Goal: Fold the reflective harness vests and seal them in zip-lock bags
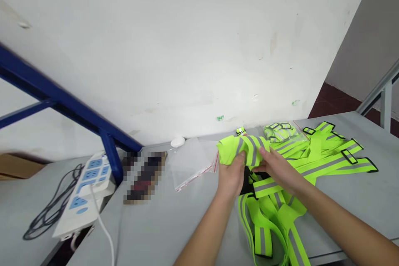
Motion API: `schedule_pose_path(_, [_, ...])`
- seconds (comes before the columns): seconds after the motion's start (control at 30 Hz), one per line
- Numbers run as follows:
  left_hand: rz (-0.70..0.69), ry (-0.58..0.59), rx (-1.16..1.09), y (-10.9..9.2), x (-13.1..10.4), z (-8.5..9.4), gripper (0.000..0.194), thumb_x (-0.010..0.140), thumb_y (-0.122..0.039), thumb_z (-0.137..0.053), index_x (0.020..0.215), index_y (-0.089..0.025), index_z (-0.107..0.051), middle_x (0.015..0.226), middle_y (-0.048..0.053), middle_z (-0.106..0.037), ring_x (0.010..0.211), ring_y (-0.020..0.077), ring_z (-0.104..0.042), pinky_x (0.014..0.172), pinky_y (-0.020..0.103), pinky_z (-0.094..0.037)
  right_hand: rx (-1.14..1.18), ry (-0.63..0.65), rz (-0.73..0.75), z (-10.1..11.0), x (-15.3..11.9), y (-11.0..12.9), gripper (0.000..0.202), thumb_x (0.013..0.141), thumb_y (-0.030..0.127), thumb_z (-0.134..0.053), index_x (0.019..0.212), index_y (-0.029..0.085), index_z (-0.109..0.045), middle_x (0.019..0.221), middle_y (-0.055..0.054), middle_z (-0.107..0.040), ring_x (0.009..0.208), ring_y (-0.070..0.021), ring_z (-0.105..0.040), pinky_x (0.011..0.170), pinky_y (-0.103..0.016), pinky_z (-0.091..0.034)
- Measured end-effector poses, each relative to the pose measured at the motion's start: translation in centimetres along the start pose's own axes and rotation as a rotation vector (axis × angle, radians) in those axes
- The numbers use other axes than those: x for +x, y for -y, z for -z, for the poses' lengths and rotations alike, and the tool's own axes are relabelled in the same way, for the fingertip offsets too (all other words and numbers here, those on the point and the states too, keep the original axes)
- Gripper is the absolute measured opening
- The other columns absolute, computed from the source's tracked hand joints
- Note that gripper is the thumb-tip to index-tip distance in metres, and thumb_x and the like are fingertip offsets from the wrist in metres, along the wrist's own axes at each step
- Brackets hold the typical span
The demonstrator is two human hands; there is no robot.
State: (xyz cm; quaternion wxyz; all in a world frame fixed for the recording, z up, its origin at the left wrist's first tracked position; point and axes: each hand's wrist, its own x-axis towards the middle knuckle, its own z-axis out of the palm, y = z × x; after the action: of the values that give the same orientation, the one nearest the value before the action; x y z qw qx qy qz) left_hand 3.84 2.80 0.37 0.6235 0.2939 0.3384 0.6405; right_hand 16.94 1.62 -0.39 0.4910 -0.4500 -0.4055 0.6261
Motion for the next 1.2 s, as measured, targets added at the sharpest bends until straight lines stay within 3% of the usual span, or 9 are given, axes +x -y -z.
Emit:
schedule_pose_path(0.1, [-0.001, 0.083, 0.048, 1.2, -0.6, -0.1, 0.045, 0.071, -0.024, -0.071, 0.115, -0.018, -0.065, 0.121, 0.008, -0.067, 0.117, 0.0271, -0.059, 0.100, 0.039, -0.047, 0.095, -0.035, -0.110, -0.3, 0.2, -0.1, 0.057, 0.072, 0.047, -0.075, 0.122, 0.024, -0.059, 0.117, -0.007, -0.068, 0.106, -0.0270, -0.063, 0.089, -0.042, -0.053])
schedule_pose_path(0.23, [0.054, 0.111, 0.088, 1.9, -0.9, 0.0, 0.047, 0.073, -0.025, -0.068, 0.120, -0.021, -0.063, 0.126, 0.007, -0.064, 0.121, 0.0256, -0.056, 0.106, 0.039, -0.041, 0.078, -0.061, -0.063, -0.4, 0.2, 0.2, 0.055, 0.061, 0.039, -0.084, 0.110, 0.022, -0.067, 0.107, -0.007, -0.072, 0.105, -0.0288, -0.064, 0.096, -0.046, -0.049])
schedule_pose_path(0.43, [0.081, 0.123, 0.142, 1.9, -0.9, 0.3, 0.045, 0.076, -0.027, -0.066, 0.120, -0.021, -0.063, 0.121, 0.006, -0.067, 0.121, 0.0253, -0.056, 0.108, 0.043, -0.039, 0.081, -0.063, 0.076, -0.9, -0.4, 0.2, 0.047, 0.067, 0.036, -0.081, 0.109, 0.019, -0.069, 0.110, -0.008, -0.072, 0.105, -0.0268, -0.065, 0.099, -0.044, -0.047])
schedule_pose_path(0.63, [0.169, 0.086, 0.221, 1.9, -1.4, 0.9, 0.038, 0.074, -0.036, -0.071, 0.108, -0.019, -0.069, 0.119, 0.009, -0.068, 0.119, 0.0280, -0.057, 0.105, 0.045, -0.041, 0.065, -0.022, -0.004, 0.0, -0.3, 0.0, 0.052, 0.064, 0.041, -0.082, 0.108, 0.019, -0.070, 0.111, -0.010, -0.072, 0.111, -0.0304, -0.062, 0.098, -0.047, -0.048])
schedule_pose_path(0.8, [0.125, 0.225, 0.320, 1.4, -1.4, 1.4, 0.037, 0.082, -0.044, -0.063, 0.109, -0.019, -0.069, 0.124, 0.009, -0.065, 0.125, 0.0259, -0.053, 0.111, 0.042, -0.035, 0.095, -0.044, -0.056, 0.1, -0.3, 0.3, 0.045, 0.061, 0.043, -0.083, 0.098, 0.019, -0.074, 0.110, -0.011, -0.072, 0.114, -0.0332, -0.061, 0.096, -0.048, -0.050])
schedule_pose_path(0.9, [0.086, 0.381, 0.540, 0.3, -0.8, 1.8, 0.037, 0.087, -0.046, -0.056, 0.114, -0.023, -0.068, 0.120, 0.008, -0.066, 0.125, 0.0254, -0.052, 0.111, 0.042, -0.034, 0.054, -0.083, -0.083, -0.1, -0.5, 0.4, 0.038, 0.061, 0.041, -0.083, 0.089, 0.017, -0.075, 0.108, -0.013, -0.072, 0.114, -0.0354, -0.060, 0.093, -0.049, -0.052])
schedule_pose_path(1.03, [-0.117, 0.599, 0.854, -3.0, 0.7, 3.7, 0.051, 0.077, -0.040, -0.069, 0.125, -0.026, -0.060, 0.118, 0.007, -0.067, 0.116, 0.0268, -0.058, 0.099, 0.039, -0.045, -0.024, -0.097, -0.080, 0.4, -0.5, 0.0, 0.036, 0.067, 0.042, -0.078, 0.092, 0.017, -0.073, 0.106, -0.014, -0.073, 0.110, -0.0358, -0.063, 0.085, -0.051, -0.056])
schedule_pose_path(1.1, [-0.181, 0.599, 1.053, -5.3, 1.5, 5.8, 0.061, 0.074, -0.039, -0.073, 0.130, -0.028, -0.055, 0.120, 0.006, -0.066, 0.104, 0.0252, -0.063, 0.088, 0.034, -0.050, -0.114, -0.130, -0.040, 1.3, -0.2, -0.3, 0.033, 0.070, 0.043, -0.075, 0.091, 0.019, -0.073, 0.102, -0.014, -0.074, 0.106, -0.0353, -0.065, 0.081, -0.050, -0.057])
schedule_pose_path(1.2, [-0.240, 0.413, 1.449, -8.3, 2.4, 10.3, 0.046, 0.076, -0.043, -0.069, 0.117, -0.024, -0.064, 0.113, 0.009, -0.068, 0.098, 0.0264, -0.064, 0.087, 0.034, -0.046, -0.321, -0.246, 0.093, 2.5, 0.2, -0.6, 0.028, 0.069, 0.042, -0.074, 0.086, 0.020, -0.072, 0.091, -0.013, -0.075, 0.095, -0.0356, -0.069, 0.073, -0.048, -0.059])
